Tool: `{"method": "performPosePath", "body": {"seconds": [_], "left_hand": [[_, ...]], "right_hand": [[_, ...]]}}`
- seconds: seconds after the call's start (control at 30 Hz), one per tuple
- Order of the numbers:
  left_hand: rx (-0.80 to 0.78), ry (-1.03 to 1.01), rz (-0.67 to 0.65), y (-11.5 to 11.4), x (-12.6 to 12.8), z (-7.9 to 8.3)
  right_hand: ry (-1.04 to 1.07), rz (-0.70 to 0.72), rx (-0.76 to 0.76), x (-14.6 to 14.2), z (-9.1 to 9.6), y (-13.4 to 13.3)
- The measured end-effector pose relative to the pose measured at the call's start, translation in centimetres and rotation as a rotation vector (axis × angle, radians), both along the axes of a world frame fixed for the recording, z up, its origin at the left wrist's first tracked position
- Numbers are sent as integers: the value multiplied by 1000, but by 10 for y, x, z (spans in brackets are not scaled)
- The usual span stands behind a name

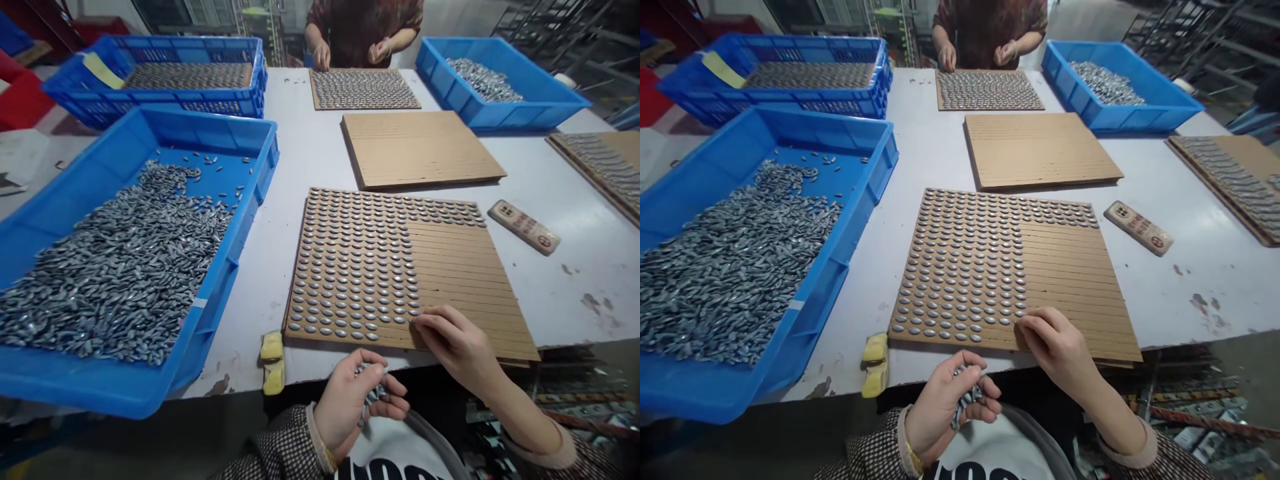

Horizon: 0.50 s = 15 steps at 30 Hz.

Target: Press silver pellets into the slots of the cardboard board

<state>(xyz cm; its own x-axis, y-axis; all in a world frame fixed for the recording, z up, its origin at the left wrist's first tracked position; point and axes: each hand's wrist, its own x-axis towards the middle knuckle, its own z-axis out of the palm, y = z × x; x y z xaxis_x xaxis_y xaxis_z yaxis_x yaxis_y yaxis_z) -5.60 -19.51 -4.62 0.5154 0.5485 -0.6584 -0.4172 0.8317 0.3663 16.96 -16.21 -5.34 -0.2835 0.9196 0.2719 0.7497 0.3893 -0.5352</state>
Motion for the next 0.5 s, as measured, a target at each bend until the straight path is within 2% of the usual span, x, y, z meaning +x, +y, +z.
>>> {"method": "performPosePath", "body": {"seconds": [0.2,0.33,0.5], "left_hand": [[29,39,119,-8,11,-4],[25,20,253,-12,24,-3],[1,46,283,-15,33,1]], "right_hand": [[165,-27,-26,-11,16,-22],[268,146,-107,-22,19,-36],[256,320,-45,-31,12,-39]]}}
